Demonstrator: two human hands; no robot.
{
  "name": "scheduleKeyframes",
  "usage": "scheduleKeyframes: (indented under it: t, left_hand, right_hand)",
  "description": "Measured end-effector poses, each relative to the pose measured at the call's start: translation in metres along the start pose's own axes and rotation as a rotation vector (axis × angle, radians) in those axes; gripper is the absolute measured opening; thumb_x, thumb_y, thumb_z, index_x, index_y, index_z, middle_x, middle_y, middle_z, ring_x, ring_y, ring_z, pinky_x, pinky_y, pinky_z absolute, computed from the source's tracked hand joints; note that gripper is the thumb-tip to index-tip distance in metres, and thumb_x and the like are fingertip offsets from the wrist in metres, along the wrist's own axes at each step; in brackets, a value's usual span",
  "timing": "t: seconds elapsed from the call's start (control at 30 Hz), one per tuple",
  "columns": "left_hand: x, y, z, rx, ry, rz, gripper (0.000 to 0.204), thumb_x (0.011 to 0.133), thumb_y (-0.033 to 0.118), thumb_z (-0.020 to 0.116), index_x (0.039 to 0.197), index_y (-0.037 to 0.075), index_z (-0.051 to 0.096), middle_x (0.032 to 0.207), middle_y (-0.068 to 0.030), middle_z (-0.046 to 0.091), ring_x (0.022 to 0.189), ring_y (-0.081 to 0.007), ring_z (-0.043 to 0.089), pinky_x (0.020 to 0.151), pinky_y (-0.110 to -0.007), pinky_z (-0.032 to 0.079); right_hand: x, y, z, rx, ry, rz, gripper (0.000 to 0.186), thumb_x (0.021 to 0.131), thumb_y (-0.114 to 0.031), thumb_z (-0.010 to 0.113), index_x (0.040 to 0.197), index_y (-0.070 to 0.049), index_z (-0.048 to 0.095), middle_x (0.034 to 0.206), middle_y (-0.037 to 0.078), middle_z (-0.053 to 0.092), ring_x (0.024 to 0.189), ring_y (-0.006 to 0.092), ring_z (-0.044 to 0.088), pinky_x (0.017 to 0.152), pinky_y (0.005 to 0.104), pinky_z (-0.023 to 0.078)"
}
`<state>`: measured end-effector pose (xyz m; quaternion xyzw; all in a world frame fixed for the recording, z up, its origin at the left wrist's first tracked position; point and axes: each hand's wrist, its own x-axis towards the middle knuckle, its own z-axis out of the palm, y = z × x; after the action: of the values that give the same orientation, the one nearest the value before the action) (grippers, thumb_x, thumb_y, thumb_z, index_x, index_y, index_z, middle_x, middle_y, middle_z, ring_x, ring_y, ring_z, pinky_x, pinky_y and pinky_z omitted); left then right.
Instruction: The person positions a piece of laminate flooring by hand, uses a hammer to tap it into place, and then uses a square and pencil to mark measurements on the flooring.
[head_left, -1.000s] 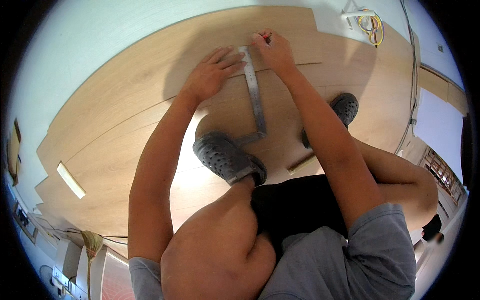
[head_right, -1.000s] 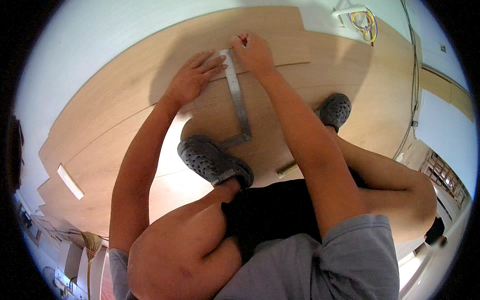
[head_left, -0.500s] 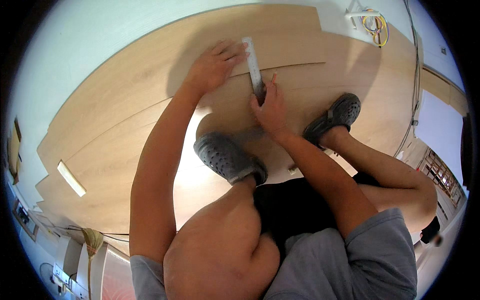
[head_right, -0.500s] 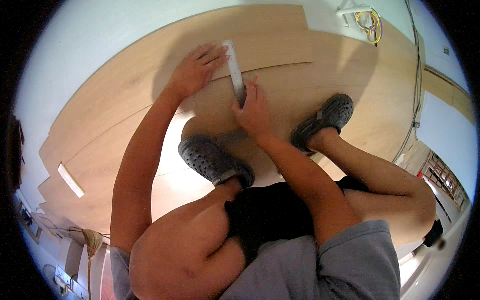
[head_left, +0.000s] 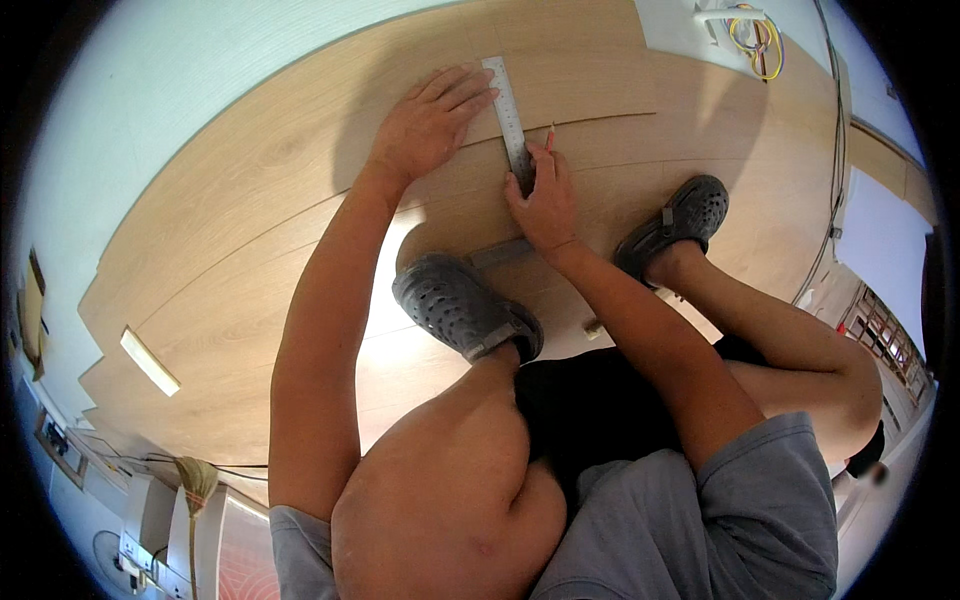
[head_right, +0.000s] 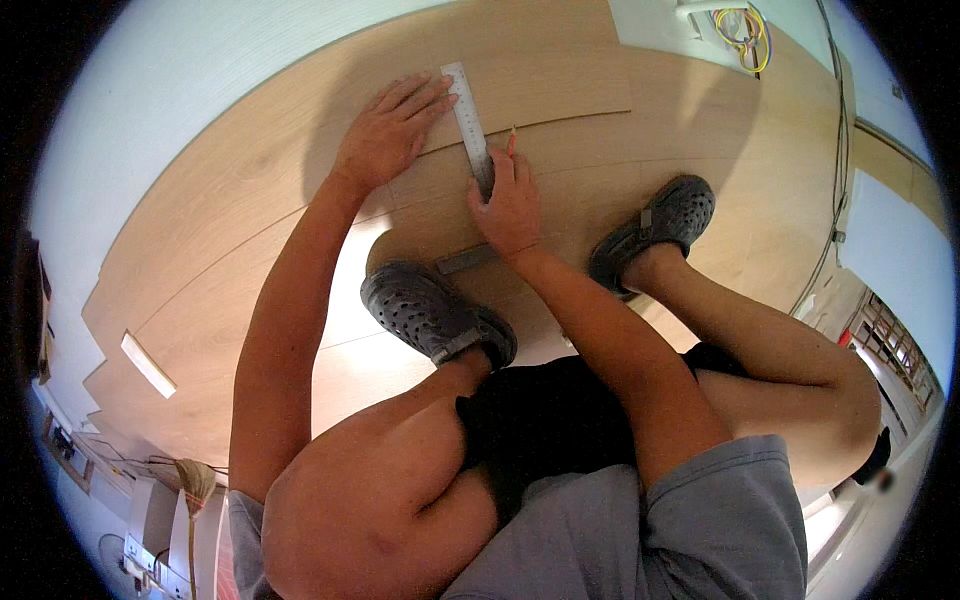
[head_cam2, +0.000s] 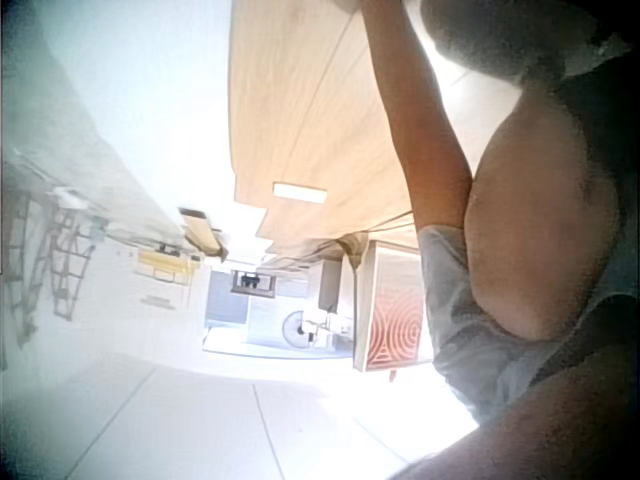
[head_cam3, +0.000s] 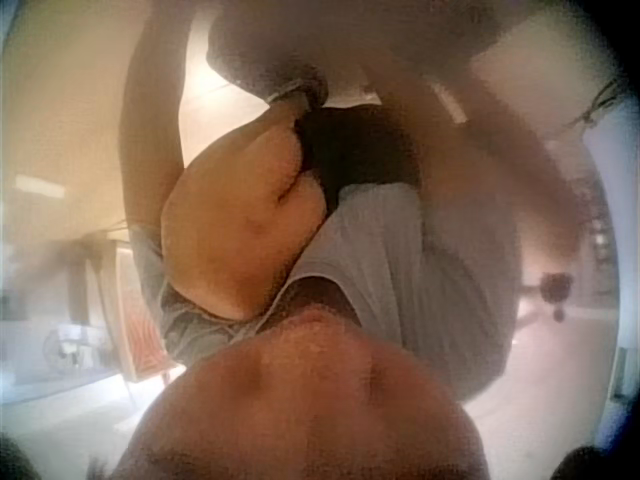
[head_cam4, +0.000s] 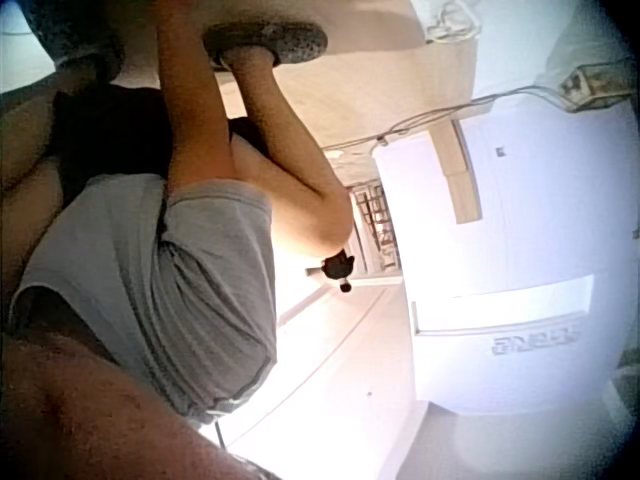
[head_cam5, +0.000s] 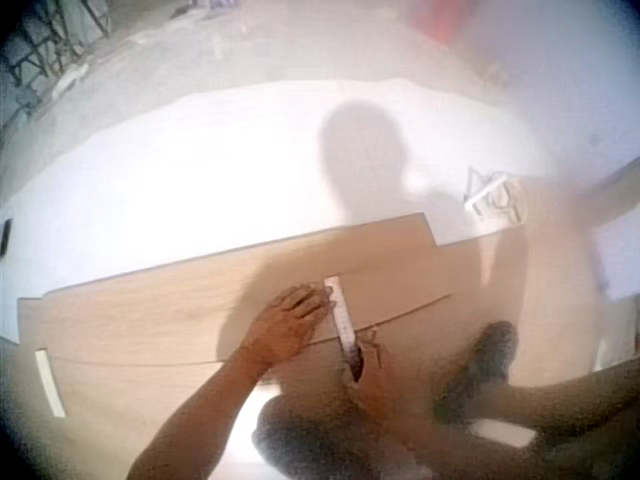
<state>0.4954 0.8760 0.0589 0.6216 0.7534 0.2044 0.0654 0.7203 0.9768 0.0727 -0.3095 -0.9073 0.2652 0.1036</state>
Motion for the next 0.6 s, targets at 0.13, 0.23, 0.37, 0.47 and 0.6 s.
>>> scheduleKeyframes:
  t: [0.13, 0.23, 0.37, 0.47, 0.6]
  left_hand:
    - [-0.0003, 0.0003, -0.0015, -0.005, -0.015, -0.001, 0.059, 0.095, 0.014, 0.062, 0.152, 0.022, 0.052, 0.162, 0.0025, 0.046, 0.148, -0.0268, 0.043, 0.126, -0.045, 0.033]
    - [0.0009, 0.0002, -0.0015, -0.023, -0.005, 0.002, 0.060, 0.094, 0.013, 0.062, 0.152, 0.022, 0.052, 0.162, 0.0022, 0.045, 0.148, -0.0262, 0.043, 0.126, -0.046, 0.033]
    - [0.0015, 0.0004, -0.0003, -0.013, -0.031, -0.024, 0.061, 0.093, 0.013, 0.063, 0.152, 0.022, 0.052, 0.162, 0.0020, 0.046, 0.148, -0.0254, 0.043, 0.125, -0.046, 0.034]
    - [0.0004, -0.0005, 0.0005, -0.026, 0.010, -0.005, 0.060, 0.093, 0.014, 0.063, 0.152, 0.022, 0.052, 0.162, 0.0022, 0.046, 0.148, -0.0249, 0.043, 0.125, -0.046, 0.034]
    - [0.0002, -0.0017, 0.0024, -0.005, 0.014, -0.005, 0.059, 0.094, 0.014, 0.062, 0.152, 0.021, 0.053, 0.162, 0.0020, 0.046, 0.147, -0.0255, 0.043, 0.125, -0.045, 0.035]
  right_hand:
    - [0.0001, 0.0000, 0.0007, 0.009, 0.003, -0.003, 0.054, 0.084, -0.011, 0.076, 0.134, -0.004, 0.056, 0.106, 0.019, 0.058, 0.095, 0.0352, 0.061, 0.084, 0.0461, 0.052]
    - [0.0006, 0.0005, 0.0008, 0.020, 0.004, -0.001, 0.054, 0.085, -0.011, 0.076, 0.134, -0.003, 0.056, 0.106, 0.019, 0.058, 0.094, 0.0351, 0.061, 0.084, 0.0460, 0.052]
    - [0.0017, 0.0003, 0.0019, 0.003, 0.004, -0.006, 0.053, 0.086, -0.013, 0.076, 0.134, -0.003, 0.057, 0.106, 0.019, 0.058, 0.096, 0.0353, 0.061, 0.085, 0.0458, 0.052]
    - [0.0021, -0.0007, 0.0025, 0.046, -0.035, 0.045, 0.059, 0.085, -0.018, 0.078, 0.137, -0.006, 0.054, 0.115, 0.023, 0.059, 0.104, 0.0433, 0.061, 0.089, 0.0508, 0.051]
    - [0.0016, -0.0018, 0.0005, 0.041, -0.047, 0.050, 0.058, 0.085, -0.019, 0.077, 0.137, -0.006, 0.054, 0.116, 0.023, 0.059, 0.104, 0.0437, 0.061, 0.090, 0.0511, 0.051]
